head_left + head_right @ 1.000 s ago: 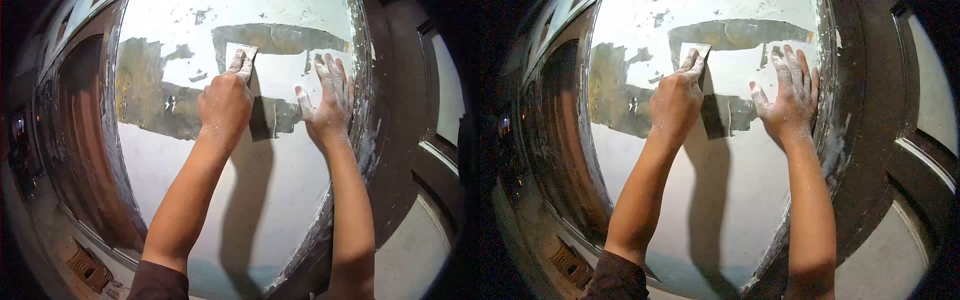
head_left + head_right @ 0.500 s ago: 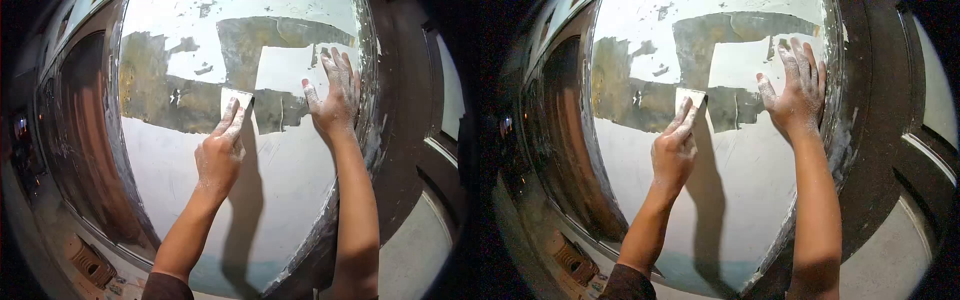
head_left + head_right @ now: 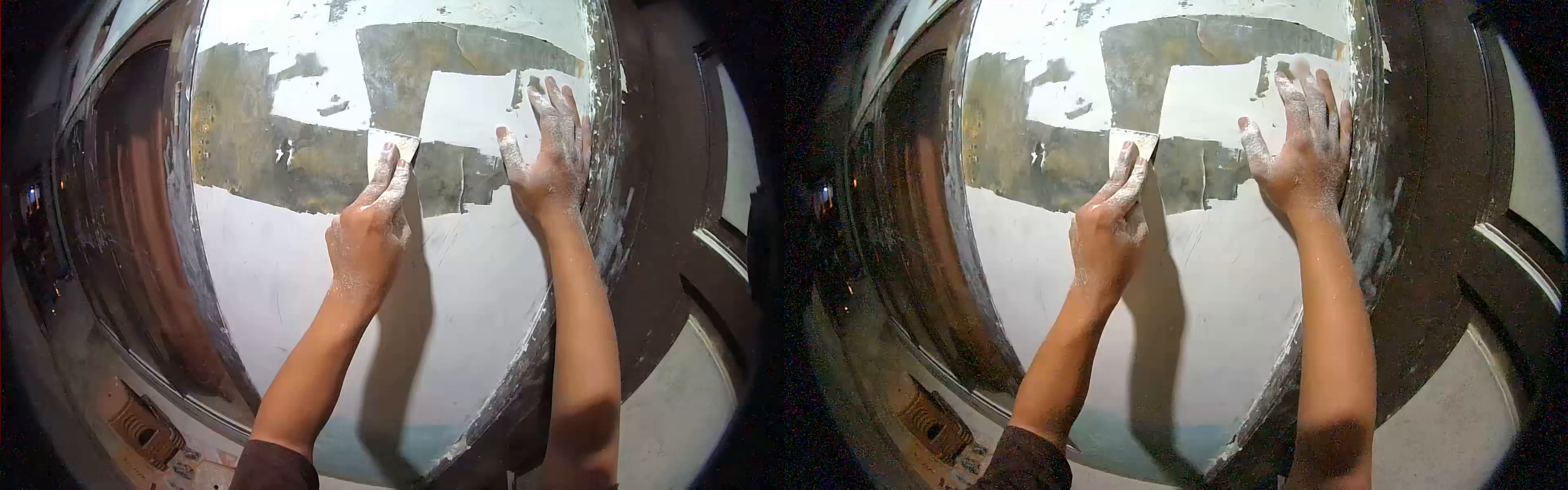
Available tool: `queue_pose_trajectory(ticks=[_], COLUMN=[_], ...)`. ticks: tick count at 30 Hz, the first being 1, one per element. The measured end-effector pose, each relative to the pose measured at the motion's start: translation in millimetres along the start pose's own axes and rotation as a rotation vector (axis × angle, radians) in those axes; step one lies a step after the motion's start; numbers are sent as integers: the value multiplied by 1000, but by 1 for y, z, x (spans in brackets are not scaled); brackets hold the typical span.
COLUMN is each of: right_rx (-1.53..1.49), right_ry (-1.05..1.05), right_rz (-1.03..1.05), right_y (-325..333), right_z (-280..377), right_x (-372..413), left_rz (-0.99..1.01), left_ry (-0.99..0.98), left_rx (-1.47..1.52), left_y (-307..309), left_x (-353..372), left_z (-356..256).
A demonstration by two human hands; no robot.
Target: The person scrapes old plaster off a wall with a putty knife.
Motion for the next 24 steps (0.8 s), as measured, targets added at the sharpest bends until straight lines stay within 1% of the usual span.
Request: queue_pose_trajectory(ticks=[3,6,9,14,16,17,19,24], right_rx=[-2,0,-7,6,16,17,9,-4], right_ry=[10,11,12,11,12,17,-1,-10], right_rz=[-7,-9,-11,-10,-2,-9,13,5], right_y=[-2,-2,-2,-3,-2,-3,-2,-1], right_z=[-1,-1,-1,-2,-1,-2,-1,1], right_x=[1,2,2,1,1,2,1,1], left_rz=[11,-57,-34,-80,-20,-14,-35,-49], left_ry=[18,4,24,-3,63,64,46,11], left_rx=[-32,-14,-36,-36,-23,-65,-8,-21], left_y=[1,-4,-2,-3,-1,-2,-2,-4], left_x=[-1,-5,-10,-18,-19,-22,-24,-30], left_z=[-3,-5,-11,-18,-22,-21,-23,-19])
Point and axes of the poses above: each hand's wrist, its own x-axis away from the middle knuckle, its own y-axis out of the back of the hand, z = x × y, the point moved 1 cm from there along -x, towards the middle knuckle, and after that the axes turned 14 degrees about y, right-handed, at the moved point
